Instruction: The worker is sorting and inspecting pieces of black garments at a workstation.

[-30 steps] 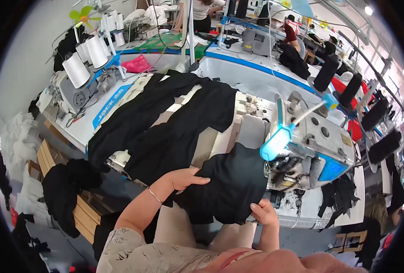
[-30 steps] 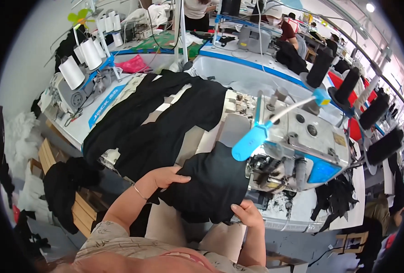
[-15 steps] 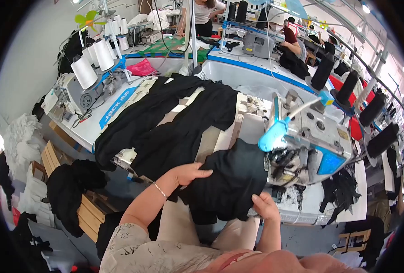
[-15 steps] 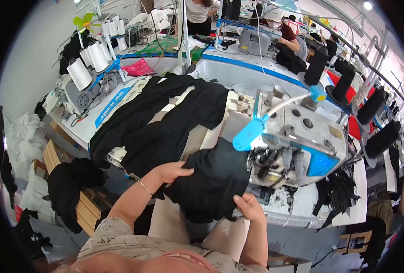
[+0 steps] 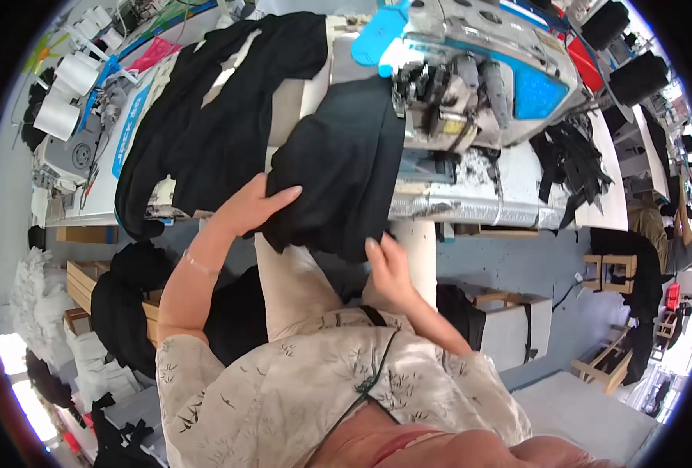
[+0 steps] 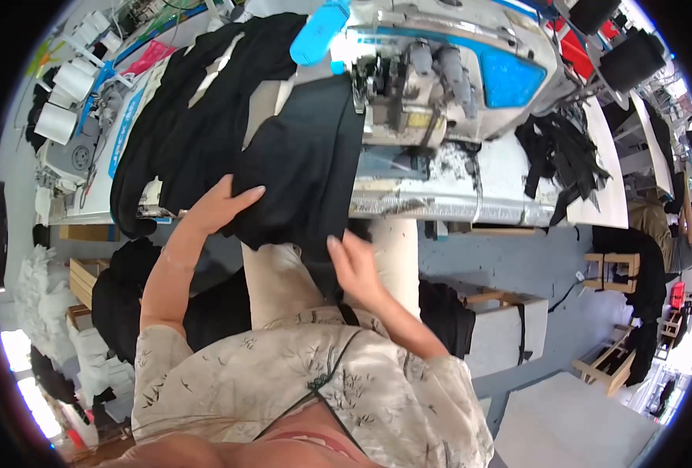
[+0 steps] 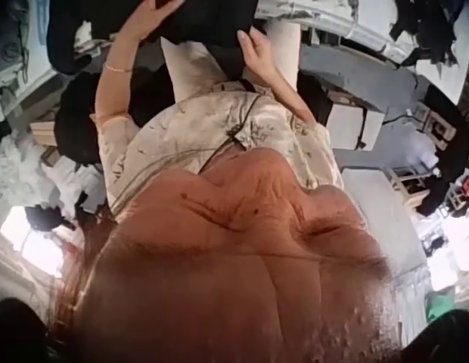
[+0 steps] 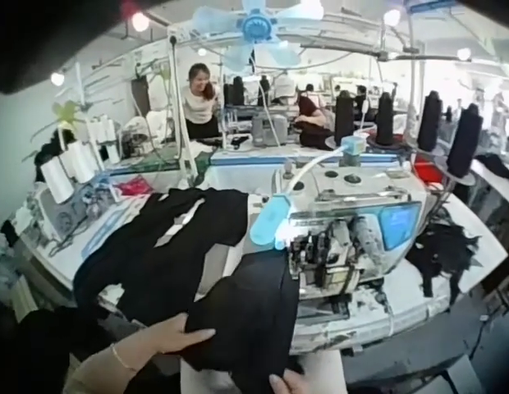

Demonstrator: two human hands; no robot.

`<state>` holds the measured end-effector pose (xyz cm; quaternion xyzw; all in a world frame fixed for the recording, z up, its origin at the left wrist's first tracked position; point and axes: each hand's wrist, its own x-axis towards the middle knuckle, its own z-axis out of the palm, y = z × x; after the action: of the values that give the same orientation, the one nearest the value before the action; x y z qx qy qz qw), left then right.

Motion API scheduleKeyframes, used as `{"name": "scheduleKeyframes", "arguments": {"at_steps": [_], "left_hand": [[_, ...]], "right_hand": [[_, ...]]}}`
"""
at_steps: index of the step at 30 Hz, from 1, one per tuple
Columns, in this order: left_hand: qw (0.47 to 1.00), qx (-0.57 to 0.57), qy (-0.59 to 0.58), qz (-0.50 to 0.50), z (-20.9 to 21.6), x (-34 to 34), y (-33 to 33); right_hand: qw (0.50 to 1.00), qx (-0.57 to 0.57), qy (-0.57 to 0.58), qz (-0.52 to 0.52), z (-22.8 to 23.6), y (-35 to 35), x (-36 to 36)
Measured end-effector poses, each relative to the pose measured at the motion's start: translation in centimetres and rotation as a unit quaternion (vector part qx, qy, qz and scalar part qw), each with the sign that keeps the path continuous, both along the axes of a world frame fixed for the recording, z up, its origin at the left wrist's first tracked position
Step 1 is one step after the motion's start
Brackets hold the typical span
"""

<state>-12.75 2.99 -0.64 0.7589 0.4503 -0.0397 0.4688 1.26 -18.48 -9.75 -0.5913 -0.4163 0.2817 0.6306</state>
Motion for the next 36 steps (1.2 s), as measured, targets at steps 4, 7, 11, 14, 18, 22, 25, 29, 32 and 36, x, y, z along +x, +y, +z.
{"name": "scheduleKeyframes", "arguments": {"at_steps": [4,7,11,14,18,22,25,29,32,36], "left_hand": [[0.945,-0.150,-0.284,0.065,3.1,0.3,-1.7],[0.954,-0.137,-0.255,0.084,3.3,1.0,-1.4],[0.943,-0.131,-0.296,0.070,3.6,2.8,0.6],[0.934,-0.142,-0.311,0.102,4.9,4.8,2.5],[0.875,-0.280,-0.367,0.142,5.7,5.9,5.5],[0.934,-0.051,-0.224,-0.272,0.0,4.6,2.9],[0.951,-0.124,-0.247,-0.142,2.6,4.2,3.1],[0.905,-0.284,-0.316,0.021,2.9,3.5,4.1],[0.960,-0.119,-0.196,-0.158,-2.0,1.4,1.9],[0.954,-0.237,-0.183,-0.009,-0.4,0.6,1.2]], "right_hand": [[0.999,-0.001,0.022,-0.034,0.4,-2.5,-1.3],[0.998,0.002,0.019,-0.058,-1.5,-1.9,-0.7],[0.995,-0.001,-0.051,-0.084,-2.2,-0.2,1.6],[0.995,0.000,-0.051,-0.083,-1.0,1.0,3.5],[0.998,-0.017,0.041,-0.046,2.5,3.5,5.1],[1.000,0.003,-0.013,-0.012,2.0,4.4,6.4],[0.999,-0.006,0.035,-0.009,2.0,4.6,7.0],[0.991,0.038,0.126,0.008,4.1,6.3,8.2],[0.998,0.015,0.061,-0.002,5.0,6.9,9.2],[0.970,-0.033,-0.230,-0.065,6.8,5.2,10.5]]}}
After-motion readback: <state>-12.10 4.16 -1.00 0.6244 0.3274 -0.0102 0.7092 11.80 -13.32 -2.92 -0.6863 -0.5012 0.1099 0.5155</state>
